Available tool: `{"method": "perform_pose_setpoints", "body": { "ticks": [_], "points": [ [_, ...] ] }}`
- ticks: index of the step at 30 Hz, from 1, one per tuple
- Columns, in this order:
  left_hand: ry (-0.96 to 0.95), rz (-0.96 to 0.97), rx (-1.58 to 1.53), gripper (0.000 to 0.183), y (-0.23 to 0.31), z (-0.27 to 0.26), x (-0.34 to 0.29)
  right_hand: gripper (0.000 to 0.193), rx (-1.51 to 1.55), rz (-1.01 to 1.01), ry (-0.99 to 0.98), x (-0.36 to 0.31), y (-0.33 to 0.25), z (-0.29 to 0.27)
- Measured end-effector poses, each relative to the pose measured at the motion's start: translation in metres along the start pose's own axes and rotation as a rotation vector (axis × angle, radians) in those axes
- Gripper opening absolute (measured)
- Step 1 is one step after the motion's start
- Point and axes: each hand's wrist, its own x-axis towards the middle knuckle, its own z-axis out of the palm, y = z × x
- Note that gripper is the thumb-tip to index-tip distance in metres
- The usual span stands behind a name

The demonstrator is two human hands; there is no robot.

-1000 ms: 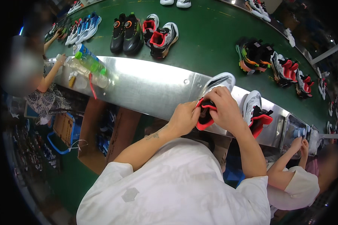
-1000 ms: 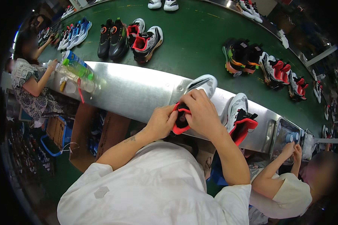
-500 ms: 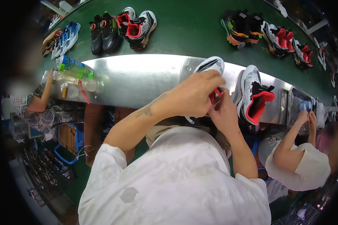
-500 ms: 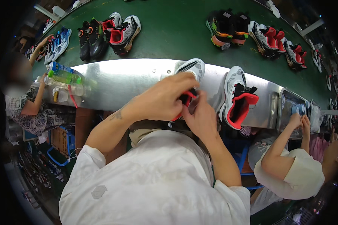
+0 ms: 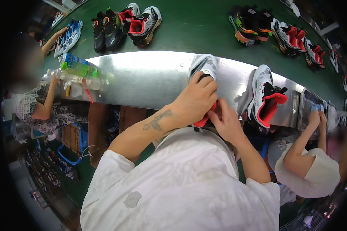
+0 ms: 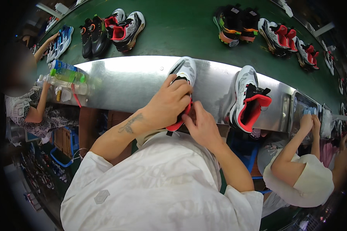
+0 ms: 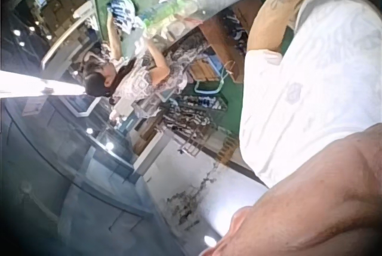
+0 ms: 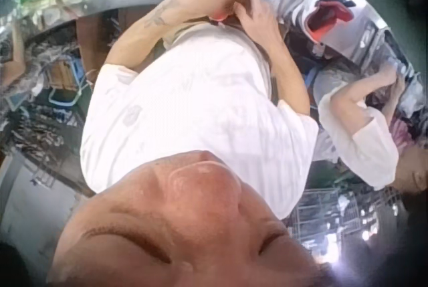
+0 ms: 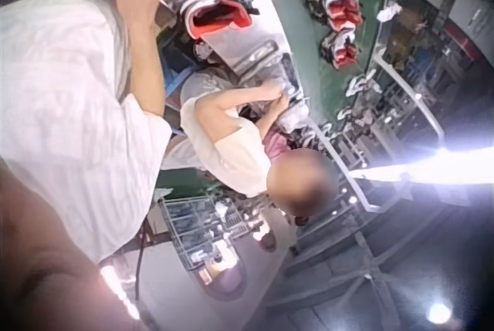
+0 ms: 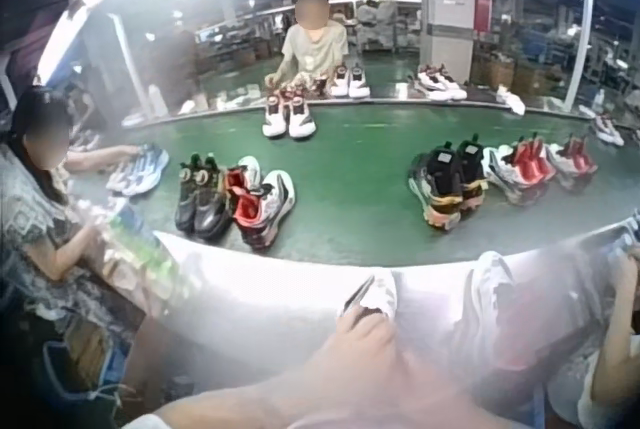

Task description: The person repeatedly picks up shoes from a conveyor belt and tightens the dial lacing system on each shoe. They handle multiple pairs of different colored sneakers, rotating the dial to tighten the laces, then placing the shoes back on the belt.

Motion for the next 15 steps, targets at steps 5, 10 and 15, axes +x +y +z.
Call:
{"method": "perform_pose_setpoints", "body": {
  "ticks": [5, 10, 15],
  "points": [
    [0.507, -0.484, -0.335, 0.087, 0.012, 0.012, -0.044, 0.015, -0.391, -0.134, -0.117, 0.003, -0.027, -0.041],
    [0.504, -0.808, -0.678, 0.076, 0.018, 0.025, -0.050, 0.012, -0.438, -0.478, -0.084, 0.050, -0.070, -0.045],
    [0.530, -0.884, -0.640, 0.064, 0.023, 0.029, -0.045, 0.023, -0.778, -0.475, -0.395, 0.078, -0.077, -0.035]
  ]
}}
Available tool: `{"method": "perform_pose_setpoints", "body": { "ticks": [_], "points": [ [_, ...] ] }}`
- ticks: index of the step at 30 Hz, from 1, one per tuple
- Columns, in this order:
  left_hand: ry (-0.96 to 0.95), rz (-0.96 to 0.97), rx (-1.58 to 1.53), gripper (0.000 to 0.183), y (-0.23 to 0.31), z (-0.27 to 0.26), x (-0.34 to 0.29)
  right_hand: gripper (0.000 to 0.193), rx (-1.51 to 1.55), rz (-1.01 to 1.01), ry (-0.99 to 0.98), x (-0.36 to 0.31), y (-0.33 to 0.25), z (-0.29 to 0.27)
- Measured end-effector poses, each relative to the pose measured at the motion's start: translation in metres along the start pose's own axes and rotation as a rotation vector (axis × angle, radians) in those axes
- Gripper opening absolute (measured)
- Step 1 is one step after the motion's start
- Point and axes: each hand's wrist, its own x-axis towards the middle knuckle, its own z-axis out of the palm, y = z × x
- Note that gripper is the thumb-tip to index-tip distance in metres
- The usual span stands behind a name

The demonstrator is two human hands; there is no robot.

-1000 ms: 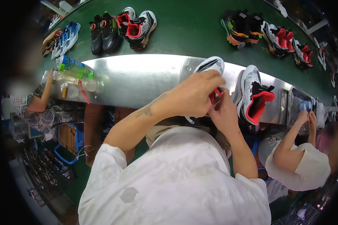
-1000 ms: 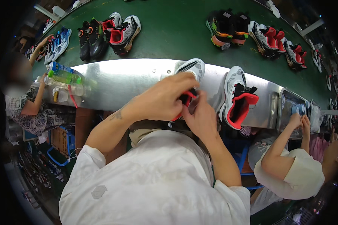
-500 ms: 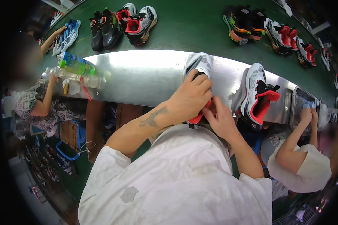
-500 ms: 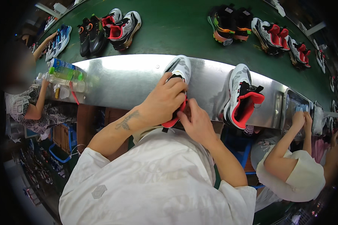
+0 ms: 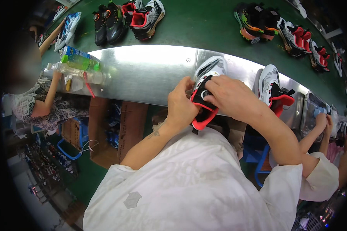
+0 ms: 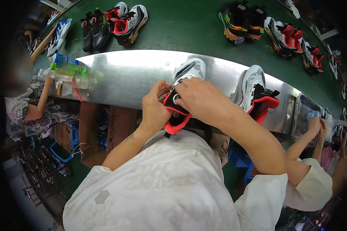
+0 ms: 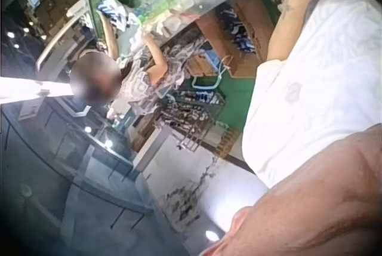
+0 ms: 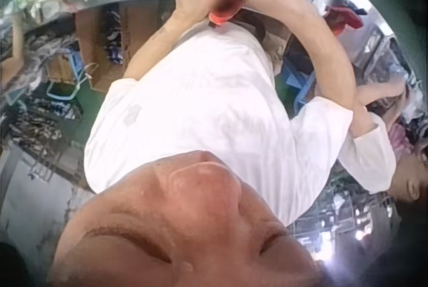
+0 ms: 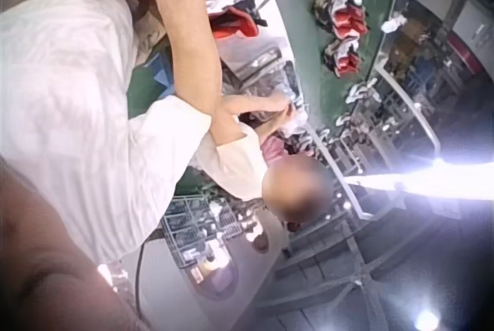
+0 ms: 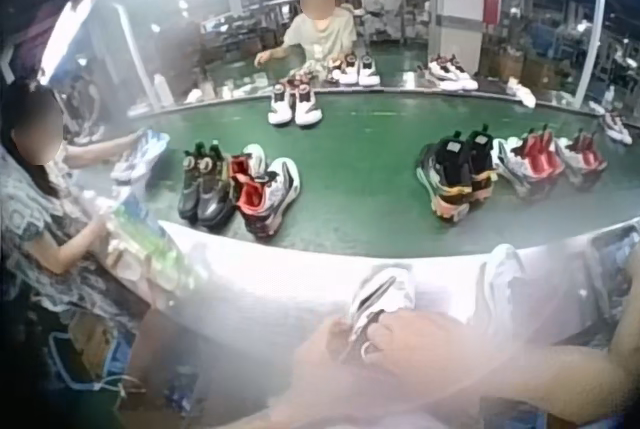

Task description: The person repeatedly picks up shoes from a conveyor belt and tightens the dial lacing system on each shoe. They handle multiple pairs of different colored sneakers, rotating the dial to tighten the laces, then placing the shoes back on the belt.

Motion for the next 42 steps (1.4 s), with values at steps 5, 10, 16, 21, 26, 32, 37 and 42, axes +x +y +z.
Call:
{"method": "perform_pose_setpoints", "body": {
  "ticks": [5, 10, 16, 21, 26, 32, 37, 42],
  "points": [
    [-0.014, 0.094, 0.090, 0.048, -0.009, 0.000, 0.007, 0.032, -0.176, 0.131, -0.201, 0.015, -0.007, 0.004],
    [-0.043, 0.167, 0.139, 0.044, -0.006, 0.001, 0.005, 0.040, -0.038, -0.195, 0.259, -0.004, 0.017, 0.016],
    [-0.040, 0.210, 0.215, 0.045, -0.008, -0.003, 0.007, 0.035, -0.023, 0.071, 0.132, -0.011, -0.003, 0.016],
    [-0.026, 0.215, 0.246, 0.051, -0.014, 0.000, 0.005, 0.030, -0.070, 0.272, -0.197, 0.004, -0.010, 0.003],
    [-0.058, 0.201, 0.241, 0.054, -0.008, -0.001, 0.006, 0.041, -0.013, -0.046, 0.199, -0.003, 0.008, 0.011],
    [-0.065, 0.204, 0.244, 0.052, -0.010, 0.000, 0.006, 0.034, -0.050, 0.031, 0.186, -0.010, 0.004, 0.015],
    [-0.054, 0.219, 0.259, 0.054, -0.004, 0.000, 0.005, 0.034, 0.037, 0.250, -0.177, 0.003, -0.003, 0.006],
    [-0.074, 0.215, 0.256, 0.057, -0.003, -0.001, 0.005, 0.036, 0.027, 0.039, 0.197, -0.008, 0.004, 0.017]
  ]
}}
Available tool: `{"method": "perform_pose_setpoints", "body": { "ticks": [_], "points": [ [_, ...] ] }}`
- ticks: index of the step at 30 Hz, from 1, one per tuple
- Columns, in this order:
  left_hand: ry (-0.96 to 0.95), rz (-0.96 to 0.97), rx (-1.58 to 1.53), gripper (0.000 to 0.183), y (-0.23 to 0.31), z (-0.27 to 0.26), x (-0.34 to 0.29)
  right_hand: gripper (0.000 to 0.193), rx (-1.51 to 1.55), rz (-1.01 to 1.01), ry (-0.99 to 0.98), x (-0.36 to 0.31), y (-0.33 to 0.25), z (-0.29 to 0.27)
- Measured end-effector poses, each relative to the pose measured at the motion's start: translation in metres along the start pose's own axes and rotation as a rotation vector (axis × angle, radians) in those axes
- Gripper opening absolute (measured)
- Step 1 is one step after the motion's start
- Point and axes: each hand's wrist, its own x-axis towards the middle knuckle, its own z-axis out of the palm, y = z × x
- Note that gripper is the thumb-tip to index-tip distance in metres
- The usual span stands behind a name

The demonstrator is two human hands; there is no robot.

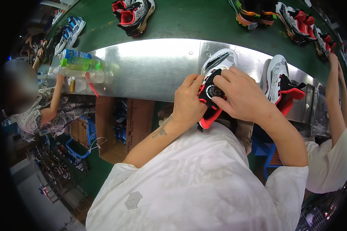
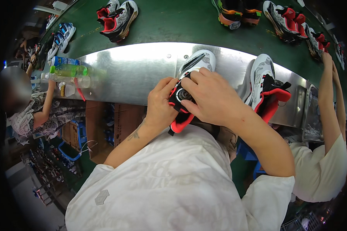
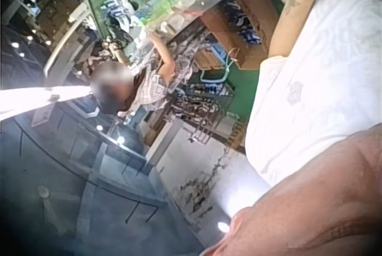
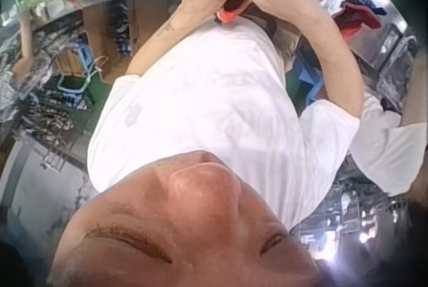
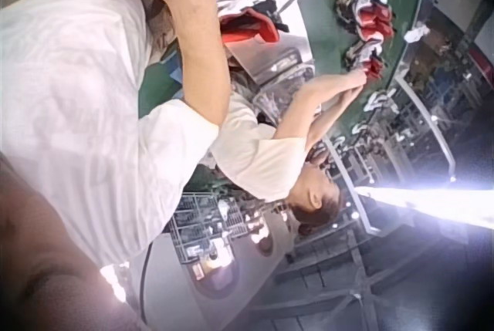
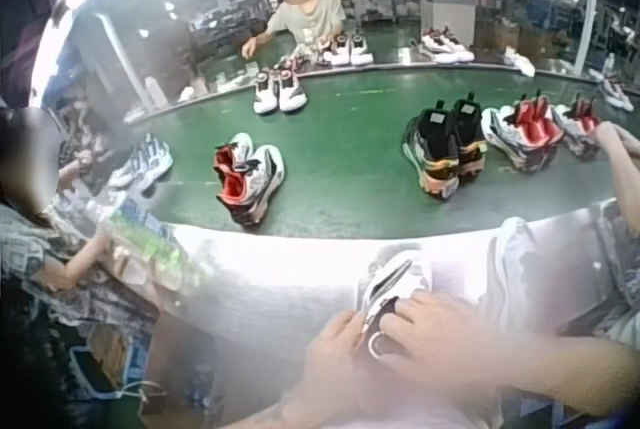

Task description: The person repeatedly picks up shoes from a conveyor belt and tightens the dial lacing system on each shoe. They handle multiple pairs of different colored sneakers, rotating the dial to tighten the laces, then placing the shoes back on the belt.

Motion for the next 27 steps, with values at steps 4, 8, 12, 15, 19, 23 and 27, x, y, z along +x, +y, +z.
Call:
{"method": "perform_pose_setpoints", "body": {
  "ticks": [4, 8, 12, 15, 19, 23, 27],
  "points": [
    [0.003, -0.007, 0.032, 0.060, -0.006, 0.004, -0.002, 0.034, -0.005, 0.268, -0.322, 0.005, -0.011, -0.001],
    [-0.010, -0.002, 0.024, 0.059, -0.002, 0.001, -0.001, 0.036, -0.010, -0.067, 0.127, -0.005, 0.003, 0.006],
    [0.009, -0.004, 0.026, 0.058, -0.004, 0.005, -0.002, 0.038, 0.031, 0.015, -0.026, -0.002, 0.008, 0.010],
    [-0.003, -0.021, 0.019, 0.058, -0.005, 0.005, -0.002, 0.037, -0.019, 0.195, -0.213, 0.002, 0.000, 0.007],
    [-0.001, -0.014, 0.029, 0.059, -0.004, 0.005, -0.003, 0.040, -0.023, 0.044, 0.082, 0.000, 0.005, 0.018],
    [-0.002, 0.001, 0.053, 0.060, -0.004, 0.007, -0.003, 0.041, -0.090, 0.092, 0.006, 0.000, -0.001, 0.019],
    [-0.003, -0.005, 0.060, 0.060, -0.005, 0.006, -0.005, 0.042, -0.093, 0.320, -0.283, 0.018, -0.020, 0.000]
  ]
}}
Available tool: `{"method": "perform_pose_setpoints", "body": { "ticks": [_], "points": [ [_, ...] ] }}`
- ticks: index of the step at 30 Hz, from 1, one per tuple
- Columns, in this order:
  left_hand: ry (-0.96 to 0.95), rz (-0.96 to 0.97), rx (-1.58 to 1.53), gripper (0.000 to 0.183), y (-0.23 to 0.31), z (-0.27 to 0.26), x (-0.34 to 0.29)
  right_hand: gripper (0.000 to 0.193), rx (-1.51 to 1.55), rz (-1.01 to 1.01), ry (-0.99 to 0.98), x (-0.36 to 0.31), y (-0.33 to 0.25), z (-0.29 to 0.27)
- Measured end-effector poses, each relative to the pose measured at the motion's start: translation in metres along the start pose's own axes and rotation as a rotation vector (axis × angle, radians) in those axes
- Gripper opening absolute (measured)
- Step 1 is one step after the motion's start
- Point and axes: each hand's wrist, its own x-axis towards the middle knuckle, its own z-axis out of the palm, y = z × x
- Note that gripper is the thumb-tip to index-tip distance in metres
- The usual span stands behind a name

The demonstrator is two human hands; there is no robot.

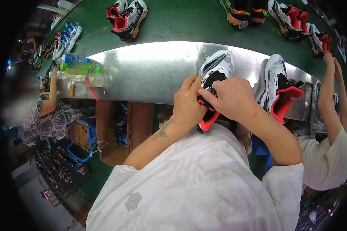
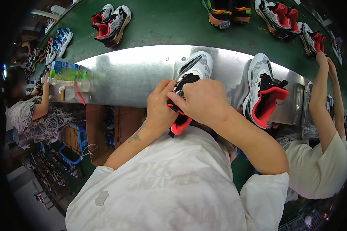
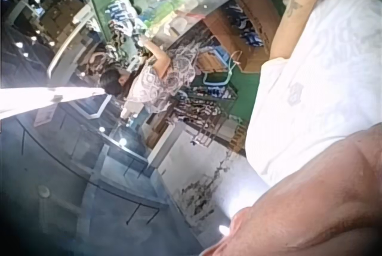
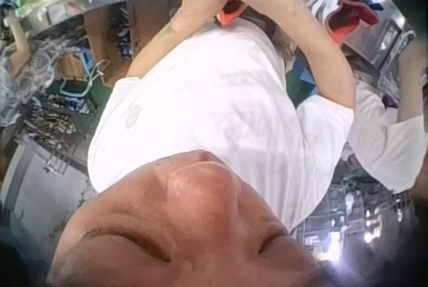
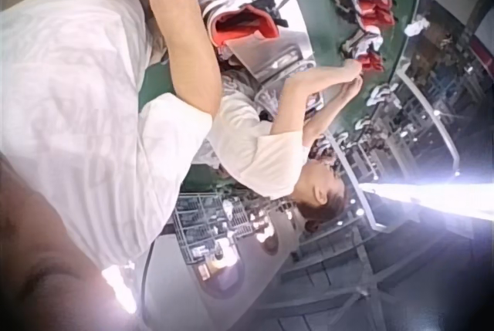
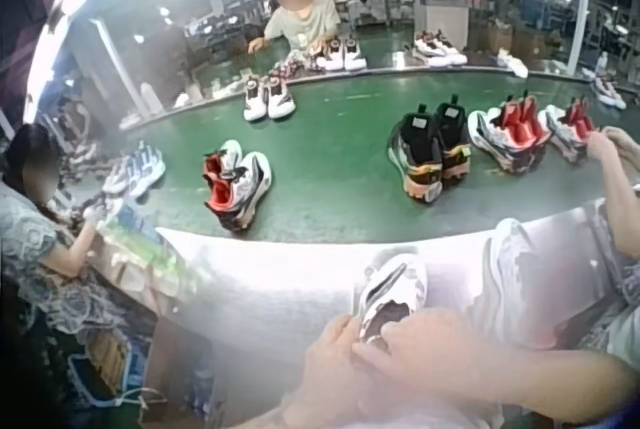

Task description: The person repeatedly picks up shoes from a conveyor belt and tightens the dial lacing system on each shoe. They handle multiple pairs of different colored sneakers, rotating the dial to tighten the laces, then placing the shoes back on the belt.

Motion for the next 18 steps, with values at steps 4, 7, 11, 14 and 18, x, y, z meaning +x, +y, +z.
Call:
{"method": "perform_pose_setpoints", "body": {
  "ticks": [4, 7, 11, 14, 18],
  "points": [
    [0.015, 0.015, -0.008, 0.061, 0.003, -0.002, 0.001, 0.044, 0.076, -0.372, 0.416, -0.006, 0.024, 0.013],
    [-0.007, -0.008, -0.019, 0.063, 0.001, 0.002, -0.001, 0.041, 0.063, -0.162, 0.122, -0.007, 0.016, 0.005],
    [-0.005, 0.008, -0.033, 0.062, 0.004, 0.001, -0.001, 0.035, 0.037, -0.026, -0.024, -0.012, 0.011, 0.005],
    [-0.028, -0.004, -0.029, 0.060, 0.005, 0.000, 0.001, 0.033, 0.092, -0.330, 0.330, -0.010, 0.025, 0.008],
    [-0.032, -0.012, -0.009, 0.057, 0.009, -0.001, -0.003, 0.026, 0.078, -0.503, 0.212, 0.002, 0.030, -0.004]
  ]
}}
